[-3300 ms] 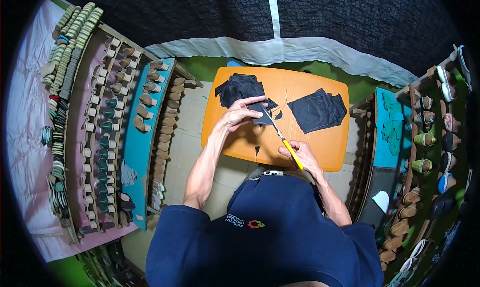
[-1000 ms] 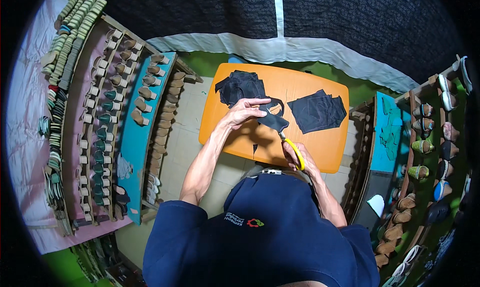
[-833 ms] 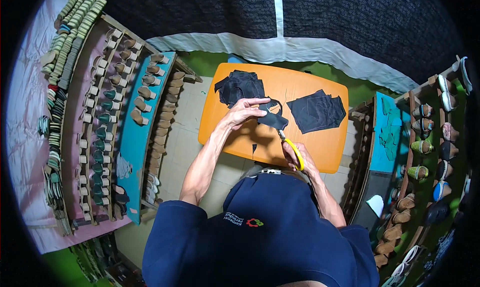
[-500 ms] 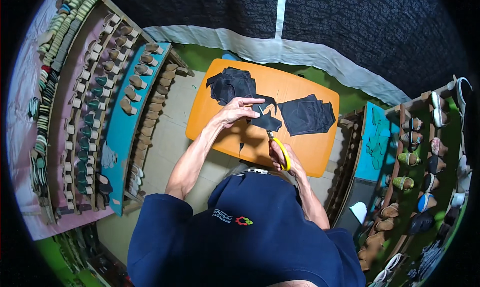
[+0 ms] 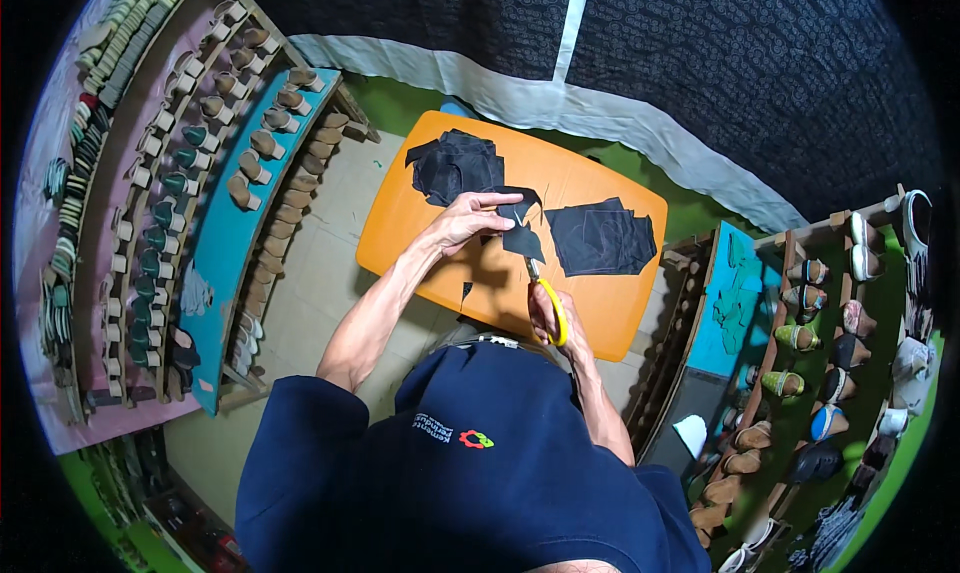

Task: The person uses yellow-handled scissors to cut a stack of black material on an orange table. They repeatedly trim the edges of the material, creating shaped pieces and small offcuts. The workspace is surrounded by shelves filled with shoe lasts.

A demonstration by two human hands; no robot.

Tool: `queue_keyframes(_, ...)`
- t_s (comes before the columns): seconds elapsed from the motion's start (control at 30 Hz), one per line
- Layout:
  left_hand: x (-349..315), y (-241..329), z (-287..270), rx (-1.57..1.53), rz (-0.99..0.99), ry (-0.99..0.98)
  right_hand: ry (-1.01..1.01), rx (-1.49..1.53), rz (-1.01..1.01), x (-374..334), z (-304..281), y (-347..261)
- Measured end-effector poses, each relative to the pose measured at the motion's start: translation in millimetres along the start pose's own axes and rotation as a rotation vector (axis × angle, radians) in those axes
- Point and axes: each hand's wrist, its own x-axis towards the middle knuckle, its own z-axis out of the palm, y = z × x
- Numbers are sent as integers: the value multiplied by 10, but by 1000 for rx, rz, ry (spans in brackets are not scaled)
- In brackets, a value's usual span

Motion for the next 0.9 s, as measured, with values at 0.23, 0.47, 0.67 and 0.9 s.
queue_keyframes(0.23, -41, 27, 38, -9, -10, 62, -21, -46, -39, -26, 30, -18)
queue_keyframes(0.47, -109, 3, 52, 36, 9, 29, -31, -78, -15, 33, 63, -87)
queue_keyframes(0.67, -159, 38, 123, -43, 1, 71, 13, -94, -14, 3, 62, -90)
queue_keyframes(0.9, -94, -35, 27, -95, 16, 107, 27, -46, -9, 12, 49, -40)
